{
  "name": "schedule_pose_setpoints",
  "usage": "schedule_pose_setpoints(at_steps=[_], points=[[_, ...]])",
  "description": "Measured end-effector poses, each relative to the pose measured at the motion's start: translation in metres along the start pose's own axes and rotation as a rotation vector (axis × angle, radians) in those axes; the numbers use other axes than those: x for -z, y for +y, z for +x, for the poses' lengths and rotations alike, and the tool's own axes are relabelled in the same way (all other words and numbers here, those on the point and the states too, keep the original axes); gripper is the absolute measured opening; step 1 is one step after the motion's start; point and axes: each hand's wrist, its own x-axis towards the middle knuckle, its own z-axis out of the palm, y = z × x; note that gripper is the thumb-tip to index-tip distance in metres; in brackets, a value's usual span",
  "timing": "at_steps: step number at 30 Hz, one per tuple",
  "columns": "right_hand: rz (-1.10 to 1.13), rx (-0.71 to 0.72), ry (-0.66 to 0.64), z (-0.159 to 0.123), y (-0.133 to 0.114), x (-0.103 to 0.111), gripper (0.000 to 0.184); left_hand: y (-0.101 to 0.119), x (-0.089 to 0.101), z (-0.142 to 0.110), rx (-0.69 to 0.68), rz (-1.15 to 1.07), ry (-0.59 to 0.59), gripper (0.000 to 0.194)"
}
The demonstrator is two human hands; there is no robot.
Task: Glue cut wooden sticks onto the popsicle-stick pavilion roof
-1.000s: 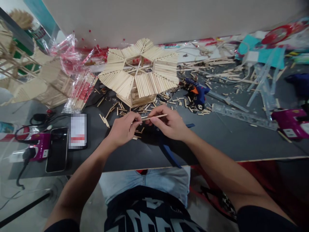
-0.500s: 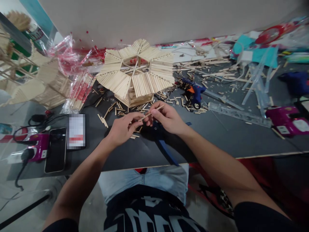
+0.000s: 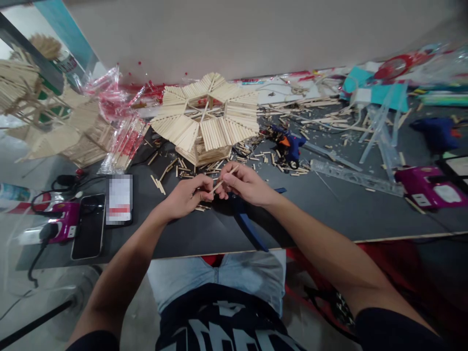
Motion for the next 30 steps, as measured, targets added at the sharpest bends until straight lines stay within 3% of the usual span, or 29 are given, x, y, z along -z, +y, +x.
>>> schedule_pose_setpoints(at_steps=[5, 10, 12, 17, 23, 26, 30], points=[[-0.061, 0.025, -0.008, 0.000, 0.001, 0.002, 0.043, 0.000, -0.005, -0.002, -0.005, 0.003, -0.055, 0.021], [-0.007, 0.051, 0.029, 0.000, 0.000, 0.003, 0.040, -0.003, -0.014, -0.003, 0.006, -0.039, 0.126, 0.005], [0.001, 0.041, 0.043, 0.000, 0.001, 0.003, 0.041, -0.004, -0.016, -0.003, -0.004, -0.045, 0.145, 0.006], [0.014, 0.022, 0.047, 0.000, 0.005, 0.002, 0.041, -0.004, -0.014, -0.004, 0.010, 0.037, 0.112, 0.017], [-0.018, 0.030, 0.028, 0.000, 0.005, 0.003, 0.039, -0.001, -0.010, -0.004, -0.001, 0.214, -0.028, 0.029], [-0.007, 0.058, 0.037, 0.000, 0.004, 0.004, 0.036, -0.003, -0.012, -0.004, -0.056, 0.304, 0.039, 0.019], [-0.002, 0.079, 0.057, 0.000, 0.005, 0.004, 0.035, -0.008, -0.017, -0.003, -0.235, 0.318, 0.176, 0.016]])
